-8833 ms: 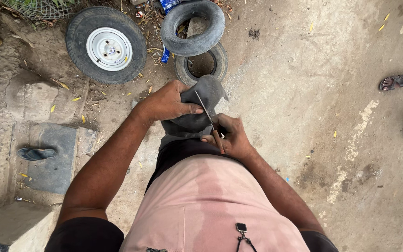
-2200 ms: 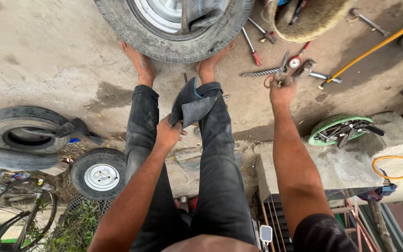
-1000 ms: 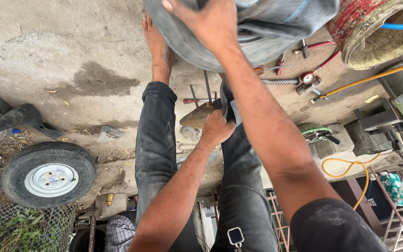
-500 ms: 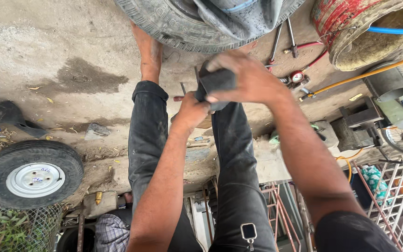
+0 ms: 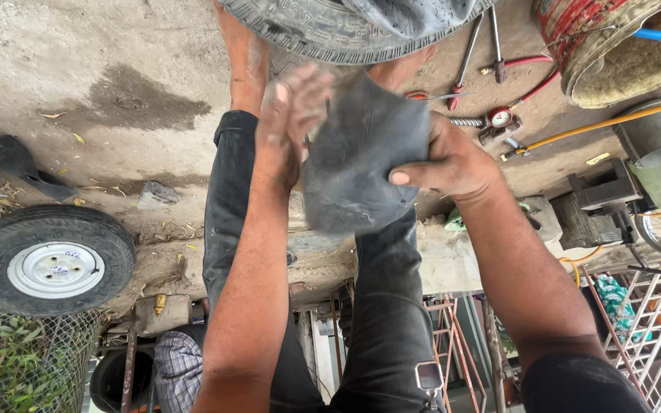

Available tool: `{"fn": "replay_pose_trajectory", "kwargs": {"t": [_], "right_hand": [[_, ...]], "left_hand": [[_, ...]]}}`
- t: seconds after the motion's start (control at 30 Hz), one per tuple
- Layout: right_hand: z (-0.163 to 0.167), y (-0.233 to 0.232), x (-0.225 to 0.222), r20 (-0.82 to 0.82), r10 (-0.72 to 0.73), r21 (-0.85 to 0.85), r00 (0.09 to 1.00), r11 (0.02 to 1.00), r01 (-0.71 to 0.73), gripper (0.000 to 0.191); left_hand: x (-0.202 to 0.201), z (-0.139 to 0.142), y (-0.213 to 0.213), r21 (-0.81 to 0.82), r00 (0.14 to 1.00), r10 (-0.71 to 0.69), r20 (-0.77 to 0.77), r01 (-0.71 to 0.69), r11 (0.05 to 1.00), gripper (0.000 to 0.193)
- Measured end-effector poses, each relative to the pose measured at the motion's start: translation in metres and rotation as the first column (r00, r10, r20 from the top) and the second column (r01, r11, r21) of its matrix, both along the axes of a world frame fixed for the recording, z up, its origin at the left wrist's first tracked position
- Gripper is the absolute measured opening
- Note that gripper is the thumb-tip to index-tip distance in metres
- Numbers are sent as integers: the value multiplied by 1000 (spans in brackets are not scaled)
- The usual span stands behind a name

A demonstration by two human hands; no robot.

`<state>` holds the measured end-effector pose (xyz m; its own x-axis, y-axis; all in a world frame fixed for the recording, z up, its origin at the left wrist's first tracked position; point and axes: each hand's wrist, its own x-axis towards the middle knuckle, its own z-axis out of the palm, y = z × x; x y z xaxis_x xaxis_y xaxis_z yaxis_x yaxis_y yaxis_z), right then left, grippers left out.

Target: The person sits on the ground with a small pneumatic tire, presses on the tire, works the valve area, and pulls the inner tube out of the tire casing. They then handle the tube, cut or trim a section of it with a blade, and hold the tube up against the tire.

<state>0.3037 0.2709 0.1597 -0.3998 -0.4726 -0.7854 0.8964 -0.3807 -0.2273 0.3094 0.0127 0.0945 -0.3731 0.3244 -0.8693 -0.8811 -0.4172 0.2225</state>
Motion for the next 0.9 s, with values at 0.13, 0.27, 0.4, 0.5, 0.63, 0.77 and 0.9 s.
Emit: {"fn": "replay_pose_trajectory", "kwargs": {"t": [0.13, 0.27, 0.4, 0.5, 0.63, 0.77, 0.9], "right_hand": [[-6, 5, -8, 11, -196, 28, 981, 980, 195, 63], [-13, 19, -11, -135, 118, 286, 984, 955, -75, 65], [-28, 32, 2, -172, 339, 547, 925, 814, -196, 52], [-51, 32, 12, -228, 272, 774, 935, 634, 5, 50], [-60, 22, 26, -88, 822, 984, 563, -18, 179, 90], [-41, -17, 47, -172, 729, 984, 663, 163, 77, 96], [-21, -55, 64, -164, 819, 986, 550, 126, 107, 110]], "left_hand": [[-17, 11, 9, 153, 991, -69, 111, 52, 987, 46], [-35, 21, 2, 214, 982, 108, 156, -140, 967, 48], [-39, 18, -10, 292, 1000, -7, 24, 0, 956, 42], [-29, 2, -4, -167, 906, -380, -185, 352, 921, 15], [-10, -17, 9, -463, 937, -319, -142, 222, 858, 14], [-6, -19, 9, -230, 998, 50, 24, -43, 972, 8], [-22, -10, 9, -144, 975, 181, 127, -163, 976, 26]]}}
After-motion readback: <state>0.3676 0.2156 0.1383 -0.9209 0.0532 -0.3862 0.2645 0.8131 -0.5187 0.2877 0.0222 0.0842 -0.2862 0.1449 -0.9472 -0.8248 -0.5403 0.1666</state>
